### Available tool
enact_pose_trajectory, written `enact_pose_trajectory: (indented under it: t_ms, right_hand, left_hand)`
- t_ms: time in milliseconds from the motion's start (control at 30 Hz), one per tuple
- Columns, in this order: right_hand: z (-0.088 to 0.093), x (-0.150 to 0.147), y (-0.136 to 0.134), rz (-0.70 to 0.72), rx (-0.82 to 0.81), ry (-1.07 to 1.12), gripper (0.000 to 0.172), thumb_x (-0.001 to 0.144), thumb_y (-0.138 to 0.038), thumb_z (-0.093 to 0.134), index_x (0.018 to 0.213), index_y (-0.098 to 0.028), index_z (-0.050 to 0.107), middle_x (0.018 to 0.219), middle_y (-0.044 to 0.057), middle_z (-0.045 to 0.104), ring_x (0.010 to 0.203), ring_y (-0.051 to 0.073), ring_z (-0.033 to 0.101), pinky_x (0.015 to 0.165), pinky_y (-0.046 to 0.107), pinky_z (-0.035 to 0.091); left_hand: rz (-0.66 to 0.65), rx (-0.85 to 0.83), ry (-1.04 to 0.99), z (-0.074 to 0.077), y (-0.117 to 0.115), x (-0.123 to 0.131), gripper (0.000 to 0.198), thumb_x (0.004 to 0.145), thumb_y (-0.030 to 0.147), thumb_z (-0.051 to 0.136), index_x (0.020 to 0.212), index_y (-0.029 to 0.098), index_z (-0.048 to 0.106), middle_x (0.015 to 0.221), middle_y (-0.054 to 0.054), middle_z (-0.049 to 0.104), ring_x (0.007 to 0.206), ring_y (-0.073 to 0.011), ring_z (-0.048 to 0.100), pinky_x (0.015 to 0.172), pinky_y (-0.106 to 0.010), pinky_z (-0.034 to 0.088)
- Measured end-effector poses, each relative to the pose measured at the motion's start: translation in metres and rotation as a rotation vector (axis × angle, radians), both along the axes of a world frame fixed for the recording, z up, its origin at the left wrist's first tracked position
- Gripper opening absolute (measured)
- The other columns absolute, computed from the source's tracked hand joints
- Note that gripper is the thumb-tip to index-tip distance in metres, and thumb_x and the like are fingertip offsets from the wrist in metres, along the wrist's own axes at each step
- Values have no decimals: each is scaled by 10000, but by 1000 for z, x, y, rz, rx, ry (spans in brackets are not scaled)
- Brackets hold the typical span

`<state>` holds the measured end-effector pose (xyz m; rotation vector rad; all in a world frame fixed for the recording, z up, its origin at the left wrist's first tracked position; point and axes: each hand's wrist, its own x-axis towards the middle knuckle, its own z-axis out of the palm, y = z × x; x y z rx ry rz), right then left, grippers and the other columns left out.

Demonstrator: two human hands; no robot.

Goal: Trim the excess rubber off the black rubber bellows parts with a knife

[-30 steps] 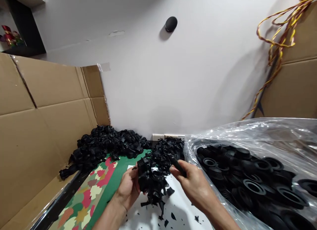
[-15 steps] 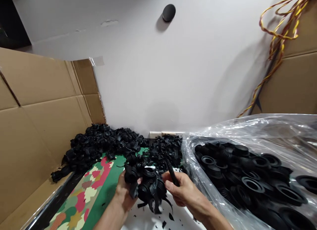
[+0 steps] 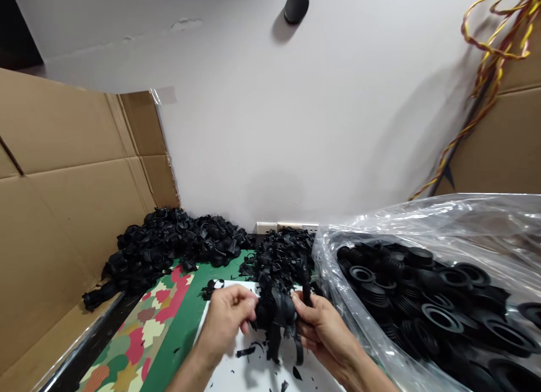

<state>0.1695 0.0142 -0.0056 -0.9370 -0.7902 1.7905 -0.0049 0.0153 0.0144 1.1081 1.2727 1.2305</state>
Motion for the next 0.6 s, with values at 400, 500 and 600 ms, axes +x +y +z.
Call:
enact_pose_trajectory:
  t_ms: [400,500,600]
  right_hand:
    - [-14,-8,-2,-254,365,-576,270,691,-445,647,647,-181,608,633,29,610,627,204,550,606,300,405]
    - [-8,1,2,-371,353,-696,287,683,-460,609,742,-185,665,768,86,685,762,285,604,709,364,439]
    - [8,14,-3,-421,328,-568,358,705,-517,595,829,-195,692,833,85,696,773,272,610,686,345,467]
  left_hand:
    - [-42,-201,-249,-21,-16,24,289,476,322,850,531,124,647,367,31,518,287,-65,417,292,-166,251]
    - [12,-201,-300,-22,-14,23,320,457,351,843,515,134,616,404,17,546,320,-63,425,318,-170,284]
    - [69,-170,-311,-20,-16,21,308,468,330,840,512,146,597,434,16,566,374,-72,451,369,-180,320]
